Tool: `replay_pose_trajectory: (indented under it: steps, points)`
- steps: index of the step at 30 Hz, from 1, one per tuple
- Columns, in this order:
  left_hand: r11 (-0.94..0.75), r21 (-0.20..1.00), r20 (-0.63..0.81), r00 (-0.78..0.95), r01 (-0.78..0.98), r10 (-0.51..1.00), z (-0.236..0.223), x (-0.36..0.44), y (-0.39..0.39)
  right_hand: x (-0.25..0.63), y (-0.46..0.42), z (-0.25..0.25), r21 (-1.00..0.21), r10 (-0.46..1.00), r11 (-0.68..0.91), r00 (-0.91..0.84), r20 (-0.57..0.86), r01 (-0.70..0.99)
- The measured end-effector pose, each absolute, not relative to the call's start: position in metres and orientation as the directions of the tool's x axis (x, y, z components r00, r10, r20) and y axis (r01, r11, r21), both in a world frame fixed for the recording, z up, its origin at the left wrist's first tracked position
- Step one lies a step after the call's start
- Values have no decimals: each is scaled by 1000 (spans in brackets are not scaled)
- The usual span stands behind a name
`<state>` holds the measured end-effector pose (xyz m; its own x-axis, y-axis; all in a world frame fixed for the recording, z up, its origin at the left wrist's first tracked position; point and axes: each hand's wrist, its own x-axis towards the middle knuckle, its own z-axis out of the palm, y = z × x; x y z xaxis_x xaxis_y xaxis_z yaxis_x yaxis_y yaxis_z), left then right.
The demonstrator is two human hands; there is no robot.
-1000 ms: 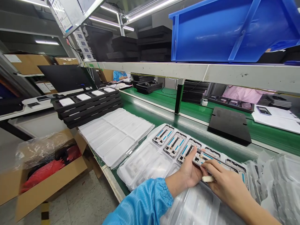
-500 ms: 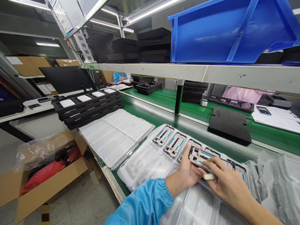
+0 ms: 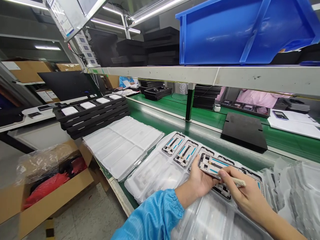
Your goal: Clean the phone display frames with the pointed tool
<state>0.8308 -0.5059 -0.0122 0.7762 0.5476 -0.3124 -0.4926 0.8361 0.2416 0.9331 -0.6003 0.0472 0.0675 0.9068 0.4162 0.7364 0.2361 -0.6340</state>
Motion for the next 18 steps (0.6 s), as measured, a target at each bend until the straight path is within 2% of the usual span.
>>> replay_pose_trajectory:
  steps: [2,7,13,18]
  points:
    - [838,231,-324,773,-494,545,-13,830,-506,932,-599,47,-658,927,210,66,369,723]
    - [847,192,-356,769,-495,530,-16,830,-506,936,-596,41,-619,942,226,-6,337,752]
    - [846,204,-373,760,-492,532,-11,830,-506,938,-597,39,-604,929,201,46,368,771]
    - [852,180,-412,749,-492,519,-9,830,-507,934,-597,43,-640,949,232,-28,313,732]
